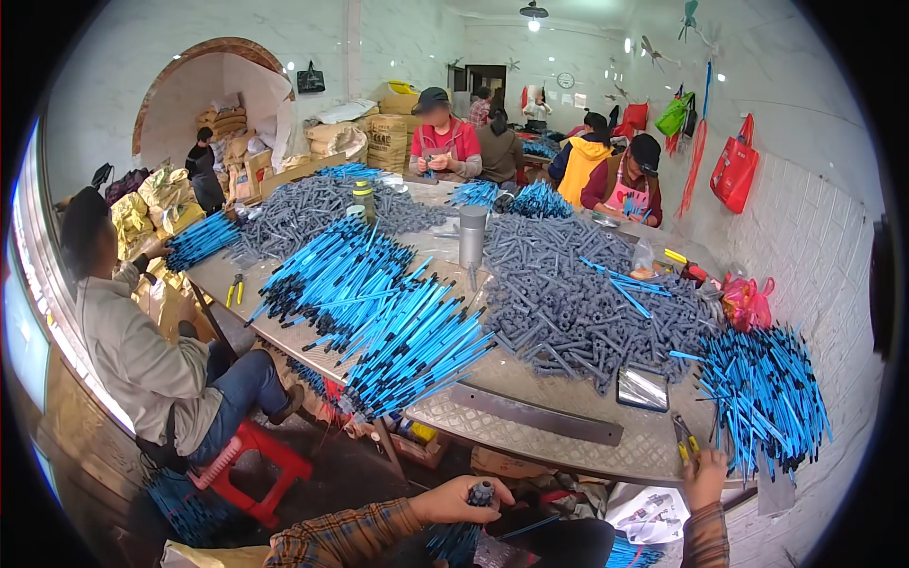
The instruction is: The person bundles blue plastic rods together using zip ties and pliers.
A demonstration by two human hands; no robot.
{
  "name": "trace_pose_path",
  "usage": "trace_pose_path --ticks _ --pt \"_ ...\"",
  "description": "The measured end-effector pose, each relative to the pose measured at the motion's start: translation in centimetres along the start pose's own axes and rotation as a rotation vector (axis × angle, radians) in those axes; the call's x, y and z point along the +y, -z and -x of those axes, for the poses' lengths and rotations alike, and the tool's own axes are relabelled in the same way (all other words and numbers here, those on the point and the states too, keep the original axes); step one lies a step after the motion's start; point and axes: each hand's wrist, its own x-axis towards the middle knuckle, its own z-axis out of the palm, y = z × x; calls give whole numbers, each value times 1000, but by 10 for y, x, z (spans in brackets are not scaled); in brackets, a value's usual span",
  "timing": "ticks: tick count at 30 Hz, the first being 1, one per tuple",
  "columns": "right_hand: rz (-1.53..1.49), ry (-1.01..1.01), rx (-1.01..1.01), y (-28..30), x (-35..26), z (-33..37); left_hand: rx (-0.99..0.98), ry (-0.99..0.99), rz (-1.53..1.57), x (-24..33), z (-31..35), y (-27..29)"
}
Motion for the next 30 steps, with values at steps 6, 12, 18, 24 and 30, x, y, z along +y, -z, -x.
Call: trace_pose_path --ticks 6,12,18,24,30 --pt "-229 154 63 23 -38 9 26 -16 14 2 5 2" --pt "-444 237 -35 29 -71 32 243 -120 59 31 22 22" --pt "-437 517 -311 -4 -95 67 433 -311 201 52 41 45" --pt "-873 496 -469 -4 -162 76 453 -614 744 70 34 30" --pt "-1477 599 -680 -19 -206 62 566 -672 1105 70 26 7"
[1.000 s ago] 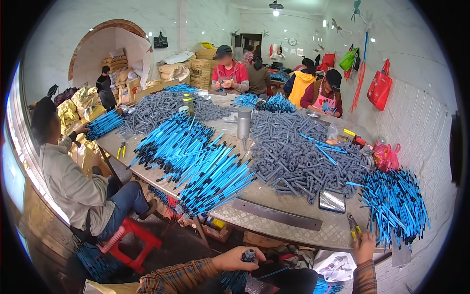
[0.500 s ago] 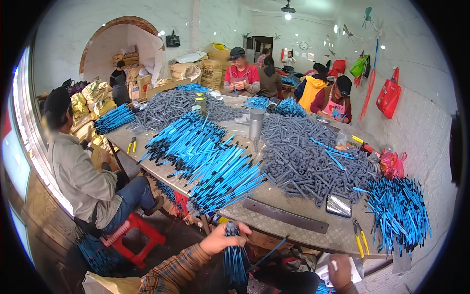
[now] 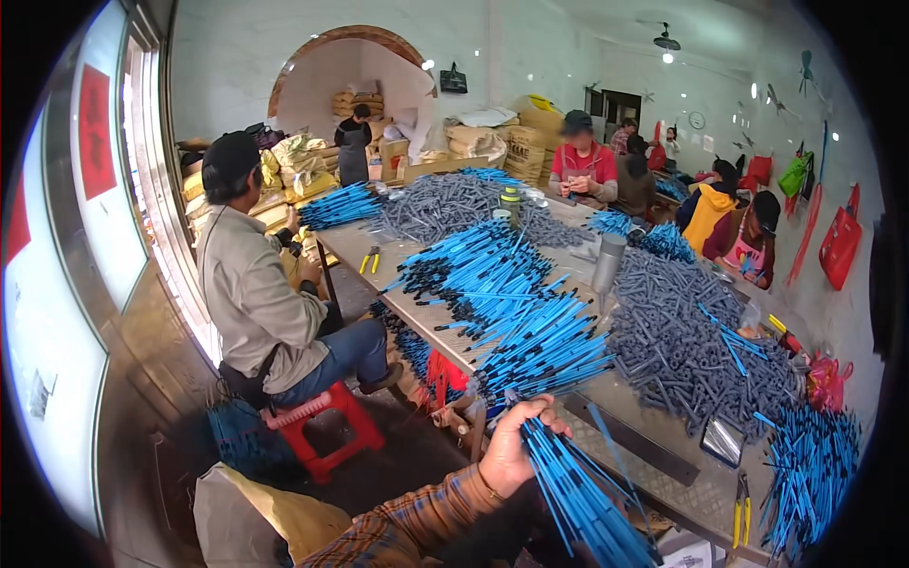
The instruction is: The person bundles blue plastic rods together using zip ties and pliers.
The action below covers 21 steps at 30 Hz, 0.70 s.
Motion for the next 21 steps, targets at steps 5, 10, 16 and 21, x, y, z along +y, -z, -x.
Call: trace_pose_path --ticks 5,10,16,21 --pt "-642 72 30 -8 -15 -15 77 -22 -44 -8 -11 17" --pt "-1054 -205 90 -23 -57 -62 197 -45 -175 -3 -6 25" --pt "-459 -150 74 -12 -82 -74 275 77 -208 -21 1 61" --pt "191 318 143 -14 -49 -65 273 272 -271 -39 14 81"
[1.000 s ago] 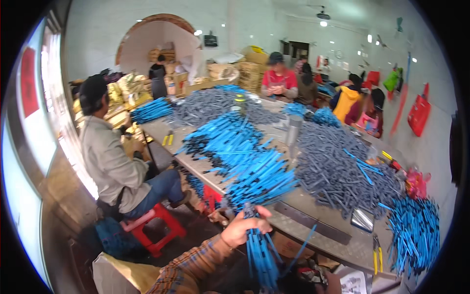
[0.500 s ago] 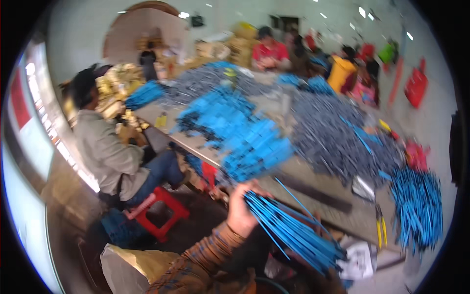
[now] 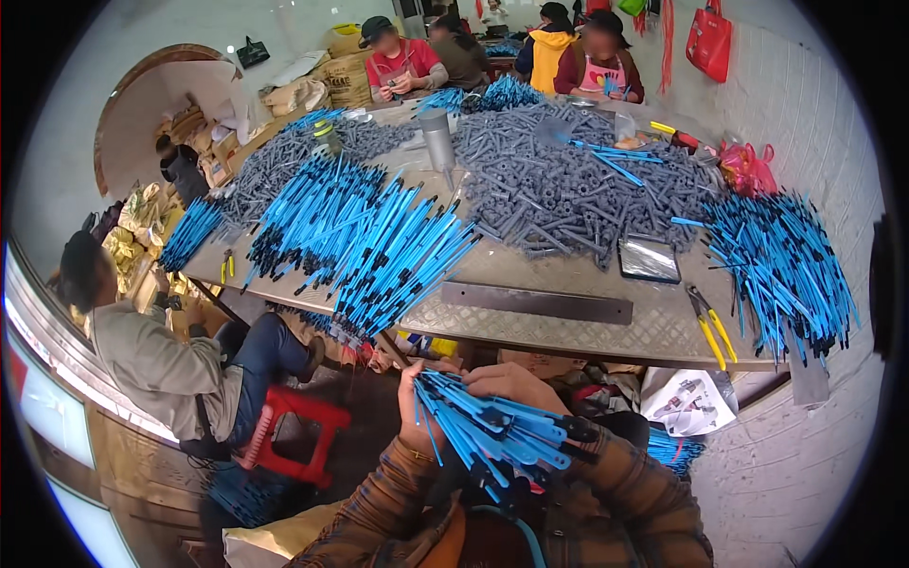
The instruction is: The person bundles blue plastic rods together using zip ties and pliers.
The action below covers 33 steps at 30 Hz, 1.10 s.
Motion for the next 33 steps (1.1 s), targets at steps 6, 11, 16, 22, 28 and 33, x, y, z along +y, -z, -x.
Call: trace_pose_path --ticks 6,11,16,22,28,33 --pt "-35 -81 -158 11 14 5 26 98 -11 -16 6 2" --pt "-421 -447 -296 23 -7 11 179 -228 -370 -17 2 41" --pt "-210 -235 -349 10 1 36 -261 -296 -713 31 52 -15" --pt "-410 -406 -666 -28 18 52 -396 419 -1078 46 87 -25" --pt "572 -142 -992 -36 36 86 -545 96 -1273 32 66 -6" --pt "88 122 -786 -53 54 42 -274 184 -1131 60 80 -18"
